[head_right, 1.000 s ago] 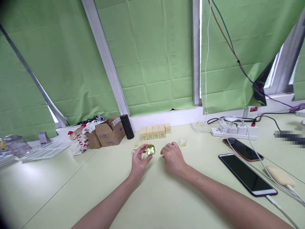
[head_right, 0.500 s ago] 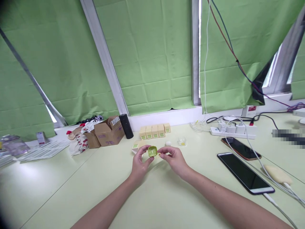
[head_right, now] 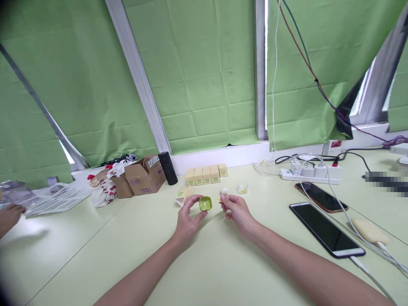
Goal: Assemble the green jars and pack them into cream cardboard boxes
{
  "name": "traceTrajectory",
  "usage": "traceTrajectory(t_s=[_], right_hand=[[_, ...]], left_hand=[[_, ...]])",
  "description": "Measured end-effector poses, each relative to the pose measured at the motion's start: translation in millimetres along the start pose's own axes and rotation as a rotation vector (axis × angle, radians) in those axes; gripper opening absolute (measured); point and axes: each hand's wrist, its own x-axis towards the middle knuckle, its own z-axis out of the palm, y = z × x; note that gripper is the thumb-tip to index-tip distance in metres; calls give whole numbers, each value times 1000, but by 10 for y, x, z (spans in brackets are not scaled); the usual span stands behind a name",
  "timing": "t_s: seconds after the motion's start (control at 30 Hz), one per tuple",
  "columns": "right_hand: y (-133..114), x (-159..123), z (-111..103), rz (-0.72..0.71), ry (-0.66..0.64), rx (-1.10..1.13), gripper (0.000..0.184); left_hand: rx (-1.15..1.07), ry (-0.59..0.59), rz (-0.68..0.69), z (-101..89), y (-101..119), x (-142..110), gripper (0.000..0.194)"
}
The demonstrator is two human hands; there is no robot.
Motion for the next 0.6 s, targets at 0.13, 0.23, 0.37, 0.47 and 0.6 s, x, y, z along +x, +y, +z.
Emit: traceTrajectory(t_s=[0.13,0.23,0.37,0.47,0.6], right_hand=[[2,-12,7,-31,-8,-6,52],[-1,-20,21,-93,-41,-16,51],[12,-20,46,-197,-80,-44,49],[51,-13,58,-272,-86,-76,41],[104,-24,52,-359,-62,-158,32]], left_hand=[[17,-4,-8,-3,-9,-2,39],[22,-1,1,0,-12,-7,39],[14,9,14,6,-11,-11,40],[26,5,23,7,-11,-10,40],[56,-19,37,7,4,-18,39]])
